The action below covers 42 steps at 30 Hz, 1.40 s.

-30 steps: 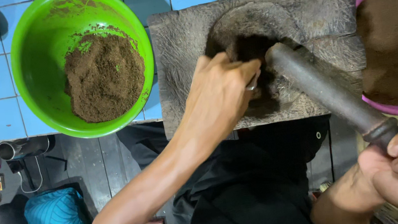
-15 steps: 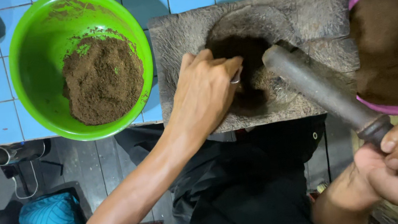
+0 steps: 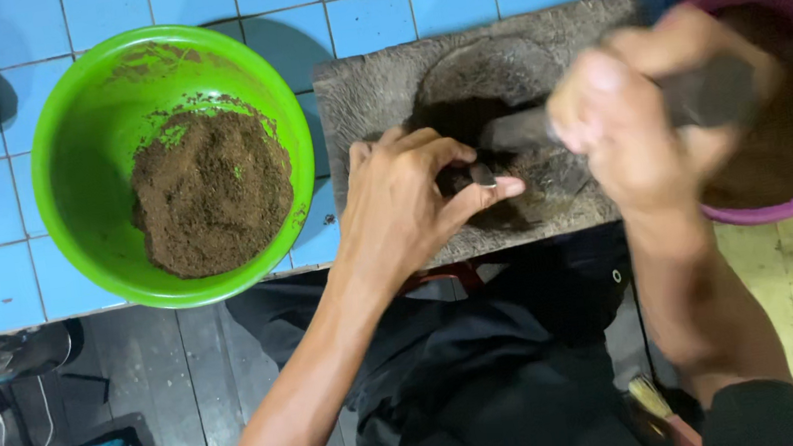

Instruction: The person uses a pestle and mortar to grind a brown powder, repeatedly scraping the sides with a spoon and transferring portions into a green bowl. The person continues grinding and scraping throughout the clip.

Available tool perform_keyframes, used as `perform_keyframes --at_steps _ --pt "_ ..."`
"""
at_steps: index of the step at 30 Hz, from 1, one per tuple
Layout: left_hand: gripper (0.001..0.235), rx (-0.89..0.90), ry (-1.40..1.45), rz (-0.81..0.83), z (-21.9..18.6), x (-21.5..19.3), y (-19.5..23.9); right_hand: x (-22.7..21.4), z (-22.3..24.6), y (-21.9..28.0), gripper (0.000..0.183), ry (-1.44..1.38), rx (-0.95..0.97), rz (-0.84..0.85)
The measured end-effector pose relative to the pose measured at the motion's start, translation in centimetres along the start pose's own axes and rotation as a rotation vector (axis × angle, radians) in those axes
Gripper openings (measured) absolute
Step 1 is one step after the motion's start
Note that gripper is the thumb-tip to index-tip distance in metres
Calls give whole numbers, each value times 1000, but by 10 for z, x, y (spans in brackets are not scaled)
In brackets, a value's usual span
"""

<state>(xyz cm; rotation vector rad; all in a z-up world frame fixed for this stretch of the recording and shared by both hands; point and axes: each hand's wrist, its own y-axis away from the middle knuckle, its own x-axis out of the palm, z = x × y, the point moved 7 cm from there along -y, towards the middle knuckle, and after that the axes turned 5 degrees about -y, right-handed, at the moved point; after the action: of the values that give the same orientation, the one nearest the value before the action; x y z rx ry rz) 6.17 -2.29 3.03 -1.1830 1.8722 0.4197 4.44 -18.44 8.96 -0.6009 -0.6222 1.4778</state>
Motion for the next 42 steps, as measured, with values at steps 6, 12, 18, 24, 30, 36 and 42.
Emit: perform_keyframes --at_steps 6,12,18,24,30,36,42 --pt "82 -49 160 115 -8 -7 -9 26 7 -29 27 188 167 72" --pt "64 153 82 88 -10 -4 -37 25 19 -33 25 445 87 155" --pt "28 336 272 26 -39 -6 -50 16 36 -24 39 717 96 323" --pt "34 388 397 -19 -47 -17 -47 2 58 51 59 723 344 647" --pt "30 130 697 -225 -60 -28 -53 18 37 53 22 722 101 695" --pt "32 69 795 -595 -42 -51 -40 6 16 54 25 559 180 676" --pt "27 166 1060 -678 -42 -87 -6 -32 19 30 23 799 140 578"
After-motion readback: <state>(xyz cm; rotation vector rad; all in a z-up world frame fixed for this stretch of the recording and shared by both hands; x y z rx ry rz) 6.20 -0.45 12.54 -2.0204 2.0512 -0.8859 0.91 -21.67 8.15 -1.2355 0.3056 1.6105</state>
